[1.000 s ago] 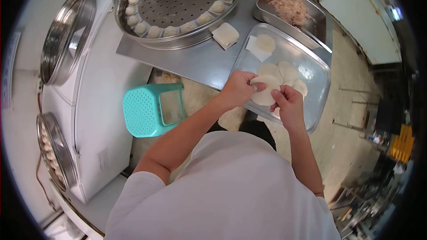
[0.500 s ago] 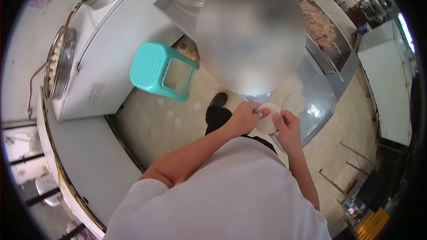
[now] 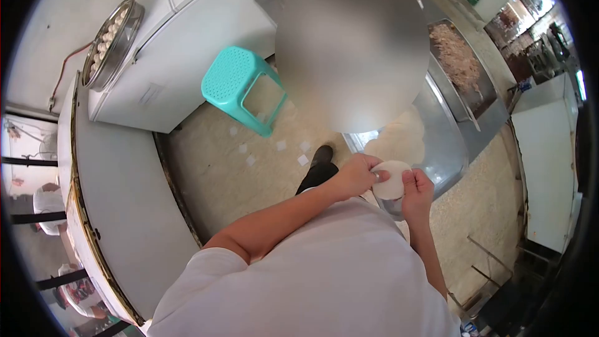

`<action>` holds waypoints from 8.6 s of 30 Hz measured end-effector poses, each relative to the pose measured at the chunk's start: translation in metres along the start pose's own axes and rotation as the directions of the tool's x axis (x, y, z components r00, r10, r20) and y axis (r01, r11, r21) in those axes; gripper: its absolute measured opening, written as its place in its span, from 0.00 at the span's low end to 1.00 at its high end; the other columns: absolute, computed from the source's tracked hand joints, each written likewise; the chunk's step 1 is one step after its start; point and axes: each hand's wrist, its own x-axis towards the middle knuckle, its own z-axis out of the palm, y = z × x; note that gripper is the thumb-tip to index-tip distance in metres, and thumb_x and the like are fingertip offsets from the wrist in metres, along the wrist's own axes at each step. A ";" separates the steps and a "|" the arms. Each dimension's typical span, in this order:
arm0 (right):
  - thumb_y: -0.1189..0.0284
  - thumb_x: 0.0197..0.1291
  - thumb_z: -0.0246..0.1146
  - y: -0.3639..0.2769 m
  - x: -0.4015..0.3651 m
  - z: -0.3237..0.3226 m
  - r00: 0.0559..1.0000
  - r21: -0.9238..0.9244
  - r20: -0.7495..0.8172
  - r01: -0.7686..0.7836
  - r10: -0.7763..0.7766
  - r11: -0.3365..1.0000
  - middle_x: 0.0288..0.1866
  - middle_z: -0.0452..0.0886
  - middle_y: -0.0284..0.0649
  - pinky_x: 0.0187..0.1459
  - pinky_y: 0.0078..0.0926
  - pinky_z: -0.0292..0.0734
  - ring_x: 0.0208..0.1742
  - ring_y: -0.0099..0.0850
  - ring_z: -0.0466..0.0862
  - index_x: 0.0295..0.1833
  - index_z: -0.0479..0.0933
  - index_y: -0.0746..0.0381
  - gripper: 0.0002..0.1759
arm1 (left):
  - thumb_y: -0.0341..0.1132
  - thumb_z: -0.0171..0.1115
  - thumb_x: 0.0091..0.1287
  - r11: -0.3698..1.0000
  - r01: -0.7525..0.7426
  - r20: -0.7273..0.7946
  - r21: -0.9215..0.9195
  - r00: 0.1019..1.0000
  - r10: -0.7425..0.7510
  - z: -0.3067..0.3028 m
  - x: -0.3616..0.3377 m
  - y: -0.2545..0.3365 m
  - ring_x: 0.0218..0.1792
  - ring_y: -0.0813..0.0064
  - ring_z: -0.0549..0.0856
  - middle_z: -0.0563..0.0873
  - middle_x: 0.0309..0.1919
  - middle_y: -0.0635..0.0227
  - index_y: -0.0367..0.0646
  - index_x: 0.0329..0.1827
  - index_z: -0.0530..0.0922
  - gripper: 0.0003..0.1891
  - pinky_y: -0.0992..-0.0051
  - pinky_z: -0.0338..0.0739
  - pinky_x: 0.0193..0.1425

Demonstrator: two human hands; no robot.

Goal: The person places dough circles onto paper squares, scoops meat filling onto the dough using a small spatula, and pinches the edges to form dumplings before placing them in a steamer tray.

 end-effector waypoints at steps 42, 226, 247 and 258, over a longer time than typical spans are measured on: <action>0.71 0.74 0.66 -0.084 0.133 0.093 0.894 0.530 -0.209 -0.237 0.396 0.814 0.39 0.86 0.38 0.35 0.26 0.85 0.36 0.27 0.87 0.51 0.80 0.69 0.11 | 0.28 0.72 0.70 0.960 0.104 0.683 0.260 0.683 -0.259 -0.177 0.181 0.151 0.44 0.80 0.86 0.90 0.44 0.68 0.33 0.59 0.85 0.16 0.77 0.81 0.49; 0.74 0.58 0.71 -0.126 0.159 -0.036 0.828 -0.856 -0.400 -0.184 -0.394 0.483 0.32 0.76 0.31 0.28 0.35 0.78 0.31 0.33 0.82 0.50 0.90 0.43 0.16 | 0.56 0.38 0.85 0.855 0.465 0.548 -0.230 0.788 -0.281 -0.066 0.289 0.222 0.58 0.51 0.84 0.84 0.54 0.55 0.40 0.63 0.76 0.28 0.42 0.80 0.65; 0.76 0.64 0.66 -0.104 0.157 -0.107 0.804 -0.699 -0.550 -0.296 -0.225 0.652 0.36 0.86 0.42 0.39 0.45 0.83 0.38 0.46 0.88 0.51 0.89 0.52 0.13 | 0.24 0.66 0.72 0.963 0.202 0.415 -0.179 0.903 -0.112 -0.103 0.290 0.203 0.53 0.58 0.89 0.85 0.52 0.55 0.36 0.66 0.73 0.21 0.60 0.90 0.57; 0.77 0.58 0.62 -0.118 0.221 -0.146 0.855 -0.799 -0.392 -0.499 0.339 0.334 0.44 0.90 0.51 0.47 0.47 0.87 0.48 0.51 0.90 0.44 0.88 0.64 0.12 | 0.27 0.67 0.72 0.942 0.272 0.287 -0.195 0.935 -0.210 -0.096 0.311 0.180 0.52 0.64 0.88 0.84 0.55 0.60 0.36 0.67 0.76 0.21 0.61 0.90 0.54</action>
